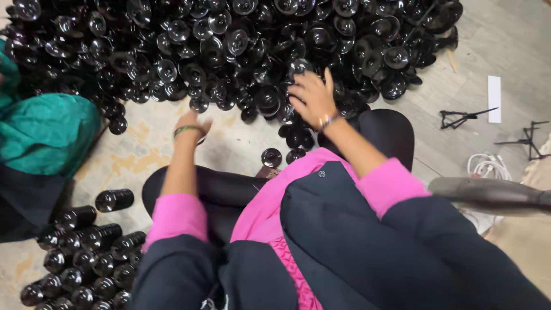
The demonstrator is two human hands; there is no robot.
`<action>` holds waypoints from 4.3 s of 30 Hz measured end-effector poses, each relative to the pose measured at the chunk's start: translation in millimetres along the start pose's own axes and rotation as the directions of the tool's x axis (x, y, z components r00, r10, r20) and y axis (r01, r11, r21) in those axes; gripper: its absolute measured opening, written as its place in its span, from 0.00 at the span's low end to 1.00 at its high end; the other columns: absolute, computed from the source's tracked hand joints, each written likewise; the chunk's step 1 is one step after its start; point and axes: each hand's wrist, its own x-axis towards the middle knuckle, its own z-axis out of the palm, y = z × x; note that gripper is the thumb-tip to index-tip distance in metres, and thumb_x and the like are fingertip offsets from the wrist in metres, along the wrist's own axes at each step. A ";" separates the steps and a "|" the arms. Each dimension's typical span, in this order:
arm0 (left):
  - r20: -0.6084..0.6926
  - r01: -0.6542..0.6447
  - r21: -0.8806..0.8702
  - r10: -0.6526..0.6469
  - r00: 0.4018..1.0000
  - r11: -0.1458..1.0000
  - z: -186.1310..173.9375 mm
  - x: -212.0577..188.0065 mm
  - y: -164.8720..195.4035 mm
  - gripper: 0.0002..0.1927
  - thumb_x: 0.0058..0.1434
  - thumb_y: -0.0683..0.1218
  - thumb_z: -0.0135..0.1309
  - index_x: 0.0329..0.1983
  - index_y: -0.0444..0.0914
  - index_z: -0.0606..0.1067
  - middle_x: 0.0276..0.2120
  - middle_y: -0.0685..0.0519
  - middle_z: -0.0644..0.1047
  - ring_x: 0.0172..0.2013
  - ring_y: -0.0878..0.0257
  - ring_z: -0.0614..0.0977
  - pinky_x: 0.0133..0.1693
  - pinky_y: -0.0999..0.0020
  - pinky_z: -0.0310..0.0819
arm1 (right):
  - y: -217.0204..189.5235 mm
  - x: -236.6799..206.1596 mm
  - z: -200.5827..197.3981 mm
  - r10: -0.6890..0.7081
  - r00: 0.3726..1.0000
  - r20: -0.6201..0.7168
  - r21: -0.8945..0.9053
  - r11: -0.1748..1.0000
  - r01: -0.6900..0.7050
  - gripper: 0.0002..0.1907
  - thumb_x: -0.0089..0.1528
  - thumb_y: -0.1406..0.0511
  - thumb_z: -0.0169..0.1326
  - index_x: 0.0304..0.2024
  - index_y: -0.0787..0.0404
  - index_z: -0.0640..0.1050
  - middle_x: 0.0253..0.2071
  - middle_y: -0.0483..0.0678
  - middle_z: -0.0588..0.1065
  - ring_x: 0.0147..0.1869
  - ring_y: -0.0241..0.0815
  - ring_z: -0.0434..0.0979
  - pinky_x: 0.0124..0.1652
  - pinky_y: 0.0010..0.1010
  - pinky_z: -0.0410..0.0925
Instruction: The person sits on the floor among large piles of black plastic parts, picks up individual pieces, turns them over in both hands, and stacks or sets them aside. The person occasionally fits a ribbed plastic piece onto a round base and places the assembled piece back onto the pile.
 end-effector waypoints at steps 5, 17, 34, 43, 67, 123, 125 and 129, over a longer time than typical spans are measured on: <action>0.603 0.205 0.349 -0.387 0.698 0.914 8.9 -26.3 -60.4 0.34 0.55 0.59 0.63 0.60 0.37 0.75 0.51 0.39 0.78 0.51 0.43 0.78 0.52 0.50 0.74 | -78.3 -87.0 40.7 0.066 0.671 0.738 -0.019 0.997 -0.077 0.16 0.56 0.59 0.53 0.43 0.52 0.85 0.43 0.53 0.79 0.46 0.54 0.81 0.46 0.49 0.73; 0.818 0.295 0.183 -0.312 0.484 0.938 48.5 -17.1 -15.1 0.31 0.52 0.53 0.62 0.58 0.36 0.74 0.40 0.41 0.81 0.39 0.46 0.81 0.41 0.49 0.79 | -70.5 -71.7 83.1 0.073 0.289 0.954 -0.015 0.980 -0.200 0.25 0.60 0.52 0.51 0.57 0.52 0.78 0.51 0.57 0.79 0.55 0.59 0.79 0.55 0.45 0.71; 0.326 0.254 -0.123 -0.203 0.923 0.959 133.0 -61.1 75.8 0.60 0.49 0.55 0.71 0.76 0.37 0.46 0.67 0.30 0.60 0.60 0.38 0.72 0.58 0.52 0.72 | -109.2 -58.9 73.5 -0.126 0.791 0.598 -0.098 0.969 0.228 0.31 0.54 0.63 0.53 0.61 0.40 0.74 0.72 0.56 0.59 0.73 0.65 0.56 0.60 0.71 0.54; 0.006 -0.043 -0.353 0.048 0.999 0.935 129.3 -33.4 109.3 0.48 0.48 0.50 0.70 0.67 0.34 0.58 0.63 0.35 0.64 0.59 0.39 0.74 0.59 0.55 0.72 | -59.0 -25.4 73.7 -0.043 0.896 0.443 -0.088 0.992 0.091 0.15 0.62 0.61 0.51 0.50 0.42 0.81 0.66 0.55 0.68 0.70 0.62 0.64 0.65 0.53 0.58; 0.421 0.426 -0.860 0.080 0.904 -0.280 142.4 -73.7 33.4 0.21 0.59 0.49 0.63 0.53 0.45 0.69 0.40 0.53 0.75 0.35 0.60 0.83 0.33 0.67 0.79 | -7.8 -8.2 43.6 0.368 0.906 0.209 -0.055 0.929 -0.365 0.30 0.62 0.51 0.59 0.66 0.42 0.70 0.44 0.59 0.77 0.46 0.62 0.78 0.44 0.49 0.72; 0.487 0.470 -0.871 0.142 0.861 0.140 143.5 -78.0 66.6 0.52 0.56 0.83 0.16 0.45 0.40 0.75 0.32 0.53 0.79 0.31 0.63 0.81 0.33 0.69 0.79 | -95.2 -45.9 75.0 0.268 0.739 0.618 0.647 0.361 -0.672 0.15 0.61 0.70 0.62 0.50 0.68 0.82 0.39 0.50 0.83 0.39 0.33 0.82 0.40 0.25 0.75; 0.433 0.422 -0.901 0.190 0.881 0.099 143.3 -80.9 71.5 0.49 0.59 0.82 0.19 0.48 0.40 0.74 0.34 0.54 0.78 0.32 0.65 0.80 0.33 0.71 0.77 | -97.8 -47.2 79.3 0.290 0.715 0.636 0.635 0.331 -0.698 0.14 0.62 0.70 0.61 0.50 0.68 0.82 0.39 0.49 0.83 0.38 0.33 0.81 0.39 0.25 0.74; 0.363 0.350 -0.924 0.066 0.929 0.156 134.7 -80.8 76.2 0.28 0.60 0.72 0.39 0.55 0.52 0.62 0.34 0.58 0.76 0.31 0.65 0.79 0.31 0.70 0.75 | -104.8 -43.1 81.5 0.351 0.676 0.647 0.653 0.202 -0.730 0.13 0.64 0.67 0.60 0.47 0.71 0.81 0.38 0.51 0.82 0.37 0.35 0.81 0.40 0.27 0.75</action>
